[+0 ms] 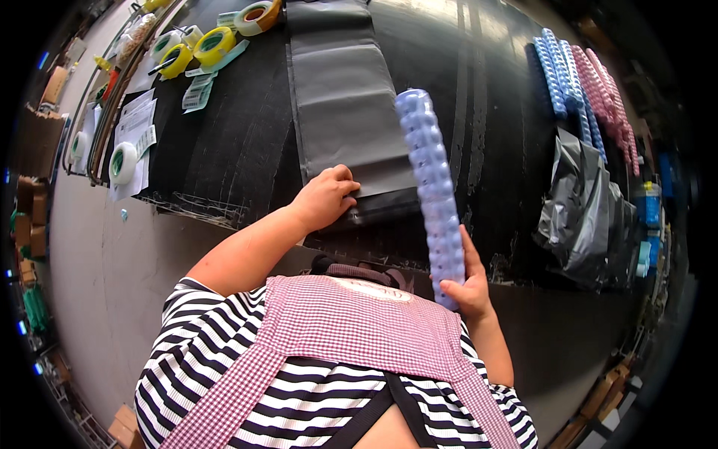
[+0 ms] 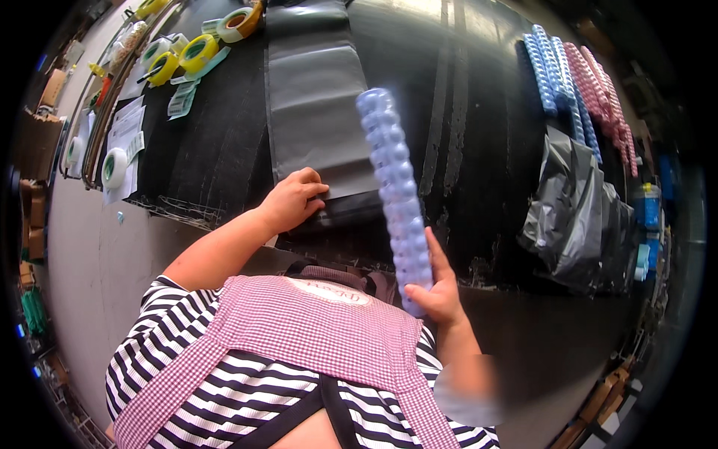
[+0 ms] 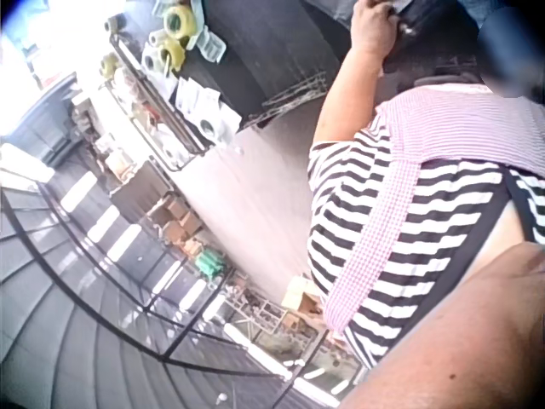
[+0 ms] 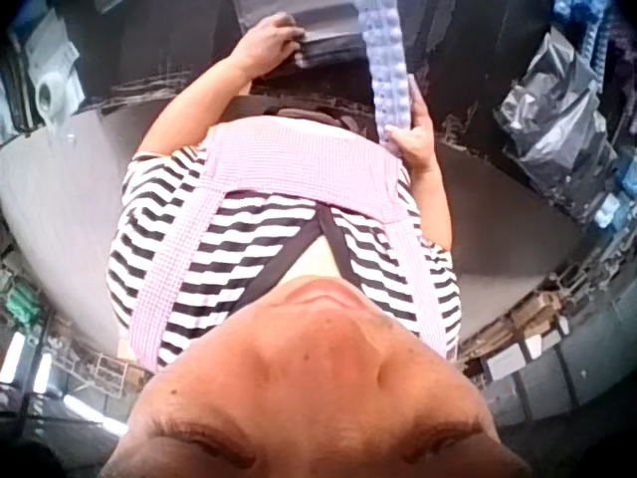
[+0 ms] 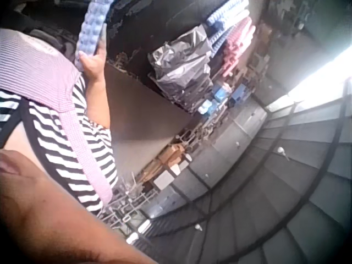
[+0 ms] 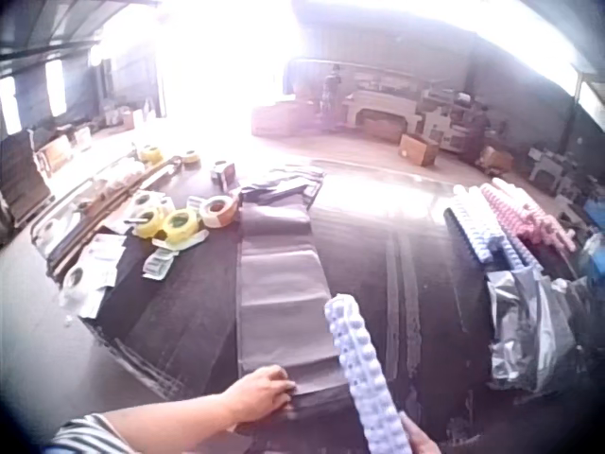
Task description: The person places blue cylindrical foam pieces into gray plastic shipping bags, seals each bag by removing a protective strip and folding the adhesive flap, and then moves the sealed bags into a larger pile on a work table.
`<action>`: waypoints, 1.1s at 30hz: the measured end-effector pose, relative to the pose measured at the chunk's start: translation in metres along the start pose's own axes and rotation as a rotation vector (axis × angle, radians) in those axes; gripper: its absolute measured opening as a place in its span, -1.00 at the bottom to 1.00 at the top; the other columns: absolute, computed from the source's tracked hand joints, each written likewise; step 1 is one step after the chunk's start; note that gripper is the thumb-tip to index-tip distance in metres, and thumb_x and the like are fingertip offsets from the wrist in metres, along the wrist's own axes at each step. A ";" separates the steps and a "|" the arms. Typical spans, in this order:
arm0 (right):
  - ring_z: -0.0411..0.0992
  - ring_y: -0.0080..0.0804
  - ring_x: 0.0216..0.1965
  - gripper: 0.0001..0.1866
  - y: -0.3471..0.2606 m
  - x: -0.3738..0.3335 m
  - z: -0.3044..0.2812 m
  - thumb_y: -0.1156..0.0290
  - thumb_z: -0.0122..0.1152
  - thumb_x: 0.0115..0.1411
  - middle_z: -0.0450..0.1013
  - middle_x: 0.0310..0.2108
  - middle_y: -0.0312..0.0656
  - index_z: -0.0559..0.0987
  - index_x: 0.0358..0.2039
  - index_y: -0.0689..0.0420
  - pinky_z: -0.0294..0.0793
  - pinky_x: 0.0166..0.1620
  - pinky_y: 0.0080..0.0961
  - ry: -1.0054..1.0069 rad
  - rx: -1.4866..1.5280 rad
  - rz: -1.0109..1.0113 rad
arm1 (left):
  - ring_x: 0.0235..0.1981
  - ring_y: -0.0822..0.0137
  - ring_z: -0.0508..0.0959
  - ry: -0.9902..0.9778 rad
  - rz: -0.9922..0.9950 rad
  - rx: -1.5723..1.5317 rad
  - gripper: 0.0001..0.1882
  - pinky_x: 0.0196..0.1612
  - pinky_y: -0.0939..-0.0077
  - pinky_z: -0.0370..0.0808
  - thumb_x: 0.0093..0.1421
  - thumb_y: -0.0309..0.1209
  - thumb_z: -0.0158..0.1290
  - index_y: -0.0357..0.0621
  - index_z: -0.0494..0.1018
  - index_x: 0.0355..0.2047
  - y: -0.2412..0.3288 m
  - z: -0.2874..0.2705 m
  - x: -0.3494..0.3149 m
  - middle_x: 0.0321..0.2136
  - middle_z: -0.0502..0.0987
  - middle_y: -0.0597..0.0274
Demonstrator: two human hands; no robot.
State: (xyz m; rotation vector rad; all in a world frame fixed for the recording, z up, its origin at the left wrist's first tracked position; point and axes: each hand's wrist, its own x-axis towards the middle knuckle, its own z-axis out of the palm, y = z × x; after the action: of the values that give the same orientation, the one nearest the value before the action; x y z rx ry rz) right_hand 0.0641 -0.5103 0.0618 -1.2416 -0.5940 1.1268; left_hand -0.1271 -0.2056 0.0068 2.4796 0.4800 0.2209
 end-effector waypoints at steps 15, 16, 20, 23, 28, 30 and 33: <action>0.55 -0.13 -0.11 -0.01 0.065 -0.100 0.045 0.48 0.44 -0.08 0.50 -0.12 -0.10 0.32 0.42 -0.21 0.57 -0.05 -0.33 0.122 -0.964 -0.120 | -0.22 0.18 0.64 0.408 0.198 -0.305 -0.91 -0.18 0.42 0.57 0.19 -0.51 0.19 -0.17 0.62 -0.28 -0.007 -0.013 0.004 -0.20 0.66 0.19; 0.55 -0.14 -0.09 -0.02 0.061 -0.085 0.050 0.48 0.43 -0.06 0.50 -0.10 -0.08 0.31 0.43 -0.18 0.55 -0.02 -0.34 0.097 -0.896 -0.134 | -0.17 0.09 0.63 0.459 0.293 -0.191 -0.90 -0.10 0.32 0.58 0.14 -0.56 0.17 -0.15 0.59 -0.31 -0.005 -0.015 0.007 -0.14 0.66 0.20; 0.46 -0.27 0.07 0.04 0.063 -0.021 0.074 0.51 0.42 0.00 0.41 0.12 -0.01 0.16 0.50 -0.07 0.44 0.13 -0.39 0.076 -0.575 -0.086 | -0.13 0.07 0.62 0.444 0.396 -0.163 -0.86 0.03 0.26 0.52 0.12 -0.58 0.15 -0.15 0.53 -0.29 0.001 -0.037 0.039 -0.08 0.67 0.22; 0.33 -0.37 0.22 0.20 0.062 0.001 0.087 0.59 0.43 -0.03 0.24 0.34 -0.10 -0.06 0.55 -0.04 0.34 0.24 -0.42 0.030 -0.164 0.024 | -0.14 0.12 0.59 0.287 0.244 -0.177 -0.86 0.02 0.31 0.49 0.15 -0.59 0.11 -0.13 0.54 -0.28 -0.019 -0.040 0.048 -0.12 0.68 0.28; 0.33 0.01 0.27 0.15 0.084 -0.001 0.067 0.49 0.55 -0.05 0.15 0.33 0.05 0.11 0.51 -0.21 0.45 0.23 -0.21 -0.205 -0.892 -0.273 | 0.00 0.07 0.52 0.505 0.201 -0.085 -0.73 0.13 0.18 0.42 0.11 -0.49 0.18 0.00 0.58 -0.15 -0.036 -0.025 0.037 0.11 0.54 0.19; 0.33 0.09 0.25 0.04 0.075 0.010 0.071 0.53 0.52 -0.04 0.08 0.35 0.06 0.26 0.44 -0.29 0.46 0.22 -0.18 -0.226 -0.799 -0.192 | 0.15 -0.04 0.41 0.736 0.099 0.142 -0.50 0.28 0.01 0.29 0.05 -0.45 0.25 0.18 0.56 0.06 -0.035 -0.018 0.030 0.34 0.27 0.04; 0.29 0.15 0.27 -0.03 0.070 0.021 0.074 0.56 0.52 -0.05 0.02 0.37 0.07 0.36 0.37 -0.30 0.46 0.22 -0.13 -0.316 -0.790 -0.189 | 0.07 -0.01 0.48 0.814 -0.152 0.034 -0.45 0.18 0.15 0.40 0.10 -0.48 0.22 0.11 0.49 0.14 -0.053 0.010 0.030 0.24 0.37 -0.05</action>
State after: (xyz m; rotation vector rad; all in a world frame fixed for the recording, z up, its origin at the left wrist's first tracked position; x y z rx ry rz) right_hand -0.0152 -0.4650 0.0125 -1.6263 -1.4615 0.9552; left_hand -0.1124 -0.1593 -0.0310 2.2821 0.9925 1.1796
